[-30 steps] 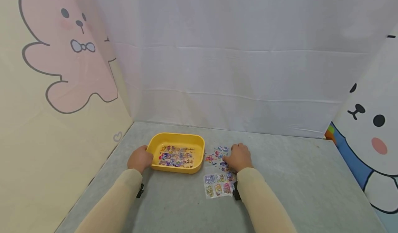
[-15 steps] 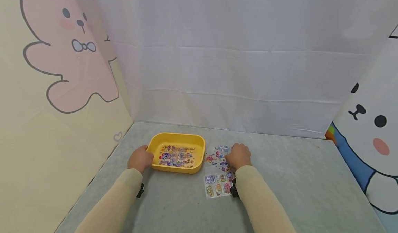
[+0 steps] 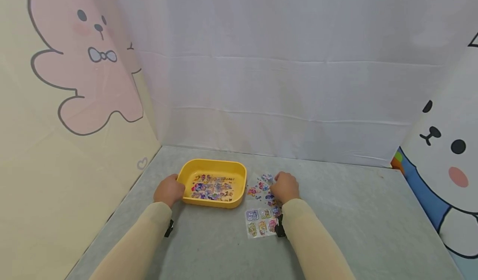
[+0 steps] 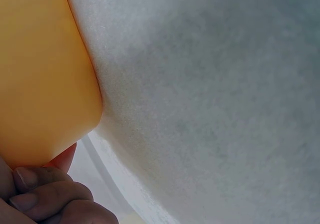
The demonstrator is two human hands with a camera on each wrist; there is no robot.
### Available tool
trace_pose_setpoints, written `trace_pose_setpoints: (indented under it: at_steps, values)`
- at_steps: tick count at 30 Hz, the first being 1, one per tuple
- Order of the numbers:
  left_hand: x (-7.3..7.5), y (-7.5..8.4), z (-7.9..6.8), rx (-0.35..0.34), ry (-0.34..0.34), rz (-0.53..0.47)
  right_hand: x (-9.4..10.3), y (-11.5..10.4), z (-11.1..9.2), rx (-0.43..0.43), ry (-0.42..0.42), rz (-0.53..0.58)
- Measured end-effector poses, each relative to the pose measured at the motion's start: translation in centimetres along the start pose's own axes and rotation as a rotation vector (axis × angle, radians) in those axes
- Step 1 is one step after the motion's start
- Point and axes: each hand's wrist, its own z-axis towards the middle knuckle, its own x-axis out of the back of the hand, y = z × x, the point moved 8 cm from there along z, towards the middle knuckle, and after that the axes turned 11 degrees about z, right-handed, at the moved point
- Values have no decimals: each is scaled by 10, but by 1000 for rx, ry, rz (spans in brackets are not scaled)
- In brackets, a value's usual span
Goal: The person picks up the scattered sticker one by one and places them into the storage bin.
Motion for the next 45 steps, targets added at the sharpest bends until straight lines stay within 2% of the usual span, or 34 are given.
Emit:
trace_pose_setpoints:
  at_steps: [11,16,22,26,30,37,42,45]
  values:
    - [2,1,-2,-6,5,4,-2,3,0,-18,-10,63]
    - [2,1,-2,-17,17,10,-3,8,2,-58,-22,183]
    - [2,2,-2,-24,26,15,-1,8,7,1,-27,336]
    - [2,2,-2,-19,21,19,3,9,9,4,-34,390]
    - [3,1,-3,-10,11,17,10,9,9,-4,-28,383]
    - [4,2,-6,-14,5,22,21,11,8,-31,-6,307]
    - [5,3,-8,-15,6,24,28,11,7,6,-3,171]
    - [6,3,-8,-11,7,23,29,11,6,19,-17,173]
